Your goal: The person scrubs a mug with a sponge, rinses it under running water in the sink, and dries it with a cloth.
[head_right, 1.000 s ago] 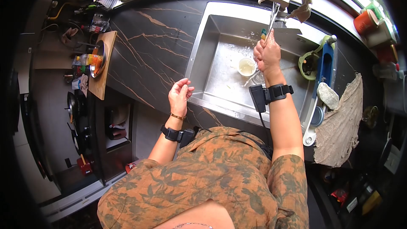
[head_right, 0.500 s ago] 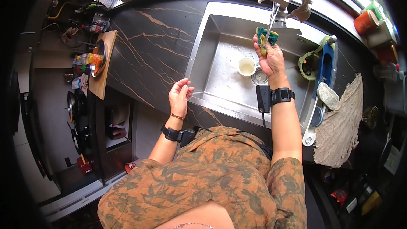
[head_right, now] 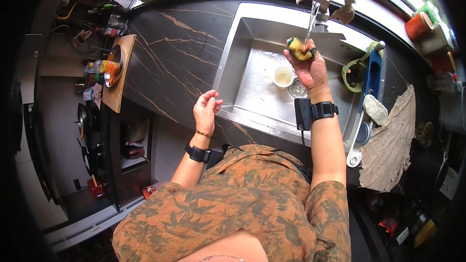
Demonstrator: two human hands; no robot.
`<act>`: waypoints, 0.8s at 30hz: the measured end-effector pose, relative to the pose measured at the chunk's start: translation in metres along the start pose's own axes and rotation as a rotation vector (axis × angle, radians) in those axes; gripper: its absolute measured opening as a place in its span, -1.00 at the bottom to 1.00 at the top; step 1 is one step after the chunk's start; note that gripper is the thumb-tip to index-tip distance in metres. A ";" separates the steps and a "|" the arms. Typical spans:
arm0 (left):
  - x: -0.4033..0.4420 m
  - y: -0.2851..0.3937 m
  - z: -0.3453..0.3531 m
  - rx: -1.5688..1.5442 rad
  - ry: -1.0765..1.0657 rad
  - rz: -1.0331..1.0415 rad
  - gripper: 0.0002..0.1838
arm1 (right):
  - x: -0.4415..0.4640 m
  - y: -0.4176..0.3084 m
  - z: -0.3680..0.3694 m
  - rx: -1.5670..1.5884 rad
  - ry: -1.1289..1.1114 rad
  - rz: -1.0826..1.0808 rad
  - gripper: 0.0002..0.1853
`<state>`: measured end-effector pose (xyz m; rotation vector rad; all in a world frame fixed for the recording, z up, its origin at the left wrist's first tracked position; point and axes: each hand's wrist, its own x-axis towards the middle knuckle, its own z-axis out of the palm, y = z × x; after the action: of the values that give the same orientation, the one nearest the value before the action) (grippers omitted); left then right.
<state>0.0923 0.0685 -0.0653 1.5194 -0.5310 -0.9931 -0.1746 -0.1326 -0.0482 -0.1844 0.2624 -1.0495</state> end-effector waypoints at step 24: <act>0.002 0.004 0.009 0.004 -0.001 -0.019 -0.80 | 0.014 0.017 0.018 -0.556 0.423 -0.235 -0.79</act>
<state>0.0867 0.0611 -0.0618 1.5304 -0.5207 -1.0084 -0.1483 -0.1361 -0.0374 -0.5023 0.9357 -1.2248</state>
